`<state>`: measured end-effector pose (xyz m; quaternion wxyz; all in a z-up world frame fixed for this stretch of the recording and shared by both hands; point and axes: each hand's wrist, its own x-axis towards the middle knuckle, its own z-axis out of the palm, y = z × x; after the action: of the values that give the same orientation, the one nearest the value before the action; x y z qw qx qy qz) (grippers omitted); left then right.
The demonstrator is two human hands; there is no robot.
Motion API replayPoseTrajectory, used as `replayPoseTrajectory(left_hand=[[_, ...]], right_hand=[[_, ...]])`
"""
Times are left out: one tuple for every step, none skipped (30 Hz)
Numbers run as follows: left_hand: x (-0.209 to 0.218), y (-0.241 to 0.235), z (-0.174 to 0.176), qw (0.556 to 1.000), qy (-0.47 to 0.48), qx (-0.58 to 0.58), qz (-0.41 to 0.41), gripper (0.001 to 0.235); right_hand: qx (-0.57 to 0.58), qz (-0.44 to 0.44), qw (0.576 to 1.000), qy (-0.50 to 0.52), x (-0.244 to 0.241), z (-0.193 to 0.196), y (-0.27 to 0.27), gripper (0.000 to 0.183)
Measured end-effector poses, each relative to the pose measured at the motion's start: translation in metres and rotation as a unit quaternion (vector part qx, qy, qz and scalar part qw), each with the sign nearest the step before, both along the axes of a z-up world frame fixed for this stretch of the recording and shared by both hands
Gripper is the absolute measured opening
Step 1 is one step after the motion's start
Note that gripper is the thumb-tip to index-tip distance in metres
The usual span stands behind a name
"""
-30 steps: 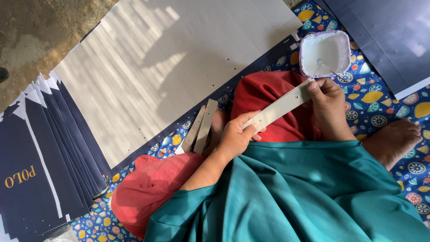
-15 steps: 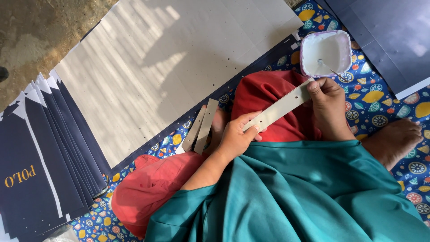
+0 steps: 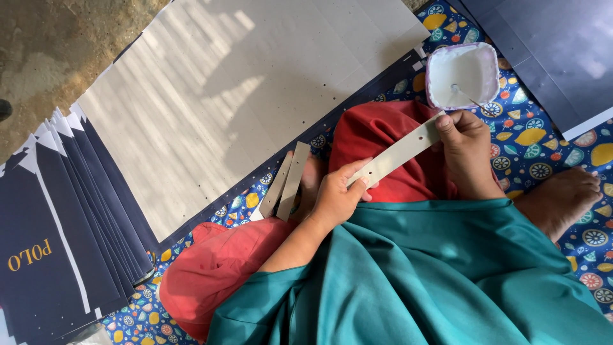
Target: The person sits on a mat and assembles paper products by folding dark blue sheets with 'POLO' printed on them. They then apply a white adhesive to small rectangular cardboard strips using a cotton swab and place the strips onto the folded paper.
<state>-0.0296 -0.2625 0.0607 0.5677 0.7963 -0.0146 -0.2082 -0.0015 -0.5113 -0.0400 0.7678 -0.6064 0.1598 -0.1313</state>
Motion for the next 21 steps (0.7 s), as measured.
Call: replayPoseTrajectory(left_hand=[[0.0, 0.0, 0.001, 1.0, -0.003, 0.0, -0.001, 0.042], [0.0, 0.0, 0.002, 1.0, -0.006, 0.001, -0.001, 0.043], [0.002, 0.002, 0.001, 1.0, -0.006, 0.0, -0.002, 0.043], [0.004, 0.004, 0.001, 0.999, 0.038, -0.003, -0.015, 0.045], [0.005, 0.005, 0.001, 0.996, 0.083, -0.008, -0.028, 0.048], [0.005, 0.006, 0.001, 0.996, 0.083, -0.009, -0.029, 0.048], [0.004, 0.006, 0.0, 0.996, 0.084, -0.011, -0.02, 0.047], [0.004, 0.006, 0.0, 0.996, 0.085, -0.013, -0.01, 0.046], [0.005, 0.006, 0.0, 0.996, 0.084, -0.015, -0.013, 0.046], [0.005, 0.005, -0.001, 0.996, 0.092, -0.021, 0.003, 0.047], [0.006, 0.004, -0.001, 0.994, 0.101, -0.027, 0.02, 0.047], [0.005, 0.004, -0.002, 0.994, 0.1, -0.03, 0.017, 0.047], [0.005, 0.004, -0.002, 0.994, 0.1, -0.035, 0.028, 0.047], [0.006, 0.004, -0.003, 0.993, 0.101, -0.041, 0.038, 0.047], [0.006, 0.004, -0.004, 0.993, 0.1, -0.043, 0.038, 0.047], [0.005, 0.004, -0.006, 0.993, 0.1, -0.044, 0.042, 0.047], [0.005, 0.005, -0.007, 0.993, 0.1, -0.044, 0.046, 0.048], [0.003, 0.006, -0.008, 0.993, 0.1, -0.044, 0.047, 0.048], [0.003, 0.006, -0.008, 0.993, 0.096, -0.048, 0.048, 0.048], [0.002, 0.006, -0.008, 0.993, 0.091, -0.052, 0.049, 0.048], [0.001, 0.006, -0.011, 0.993, 0.091, -0.053, 0.048, 0.048]], right_hand=[[-0.004, -0.002, 1.0, -0.003, 0.0, 0.002, 0.001, 0.043], [-0.008, -0.004, 1.0, -0.005, 0.001, 0.004, 0.002, 0.043], [-0.008, -0.004, 1.0, -0.005, -0.002, 0.019, -0.003, 0.043], [-0.047, 0.022, 0.998, 0.045, -0.004, 0.033, -0.008, 0.031], [-0.086, 0.048, 0.991, 0.095, -0.007, 0.047, -0.014, 0.028], [-0.087, 0.047, 0.991, 0.095, -0.005, 0.048, -0.027, 0.028], [-0.205, 0.015, 0.978, 0.036, -0.004, 0.048, -0.042, 0.021], [-0.32, -0.017, 0.947, -0.024, -0.004, 0.049, -0.056, 0.015], [-0.323, -0.02, 0.946, -0.024, -0.004, 0.041, -0.075, 0.015], [-0.468, -0.012, 0.883, -0.027, -0.004, 0.034, -0.094, 0.005], [-0.599, 0.0, 0.8, -0.028, -0.005, 0.027, -0.114, 0.015], [-0.602, -0.002, 0.798, -0.027, -0.009, 0.022, -0.119, 0.015], [-0.633, 0.022, 0.773, 0.033, -0.011, 0.016, -0.123, 0.018], [-0.661, 0.045, 0.743, 0.094, -0.013, 0.01, -0.128, 0.022], [-0.662, 0.045, 0.742, 0.093, -0.015, -0.001, -0.13, 0.022], [-0.657, 0.05, 0.744, 0.115, -0.016, -0.012, -0.132, 0.028], [-0.65, 0.055, 0.746, 0.136, -0.018, -0.024, -0.133, 0.034], [-0.65, 0.056, 0.745, 0.136, -0.017, -0.022, -0.126, 0.034], [-0.616, 0.061, 0.772, 0.146, -0.015, -0.02, -0.12, 0.043], [-0.58, 0.066, 0.797, 0.155, -0.014, -0.018, -0.114, 0.055], [-0.58, 0.065, 0.797, 0.155, -0.009, -0.025, -0.111, 0.055]])
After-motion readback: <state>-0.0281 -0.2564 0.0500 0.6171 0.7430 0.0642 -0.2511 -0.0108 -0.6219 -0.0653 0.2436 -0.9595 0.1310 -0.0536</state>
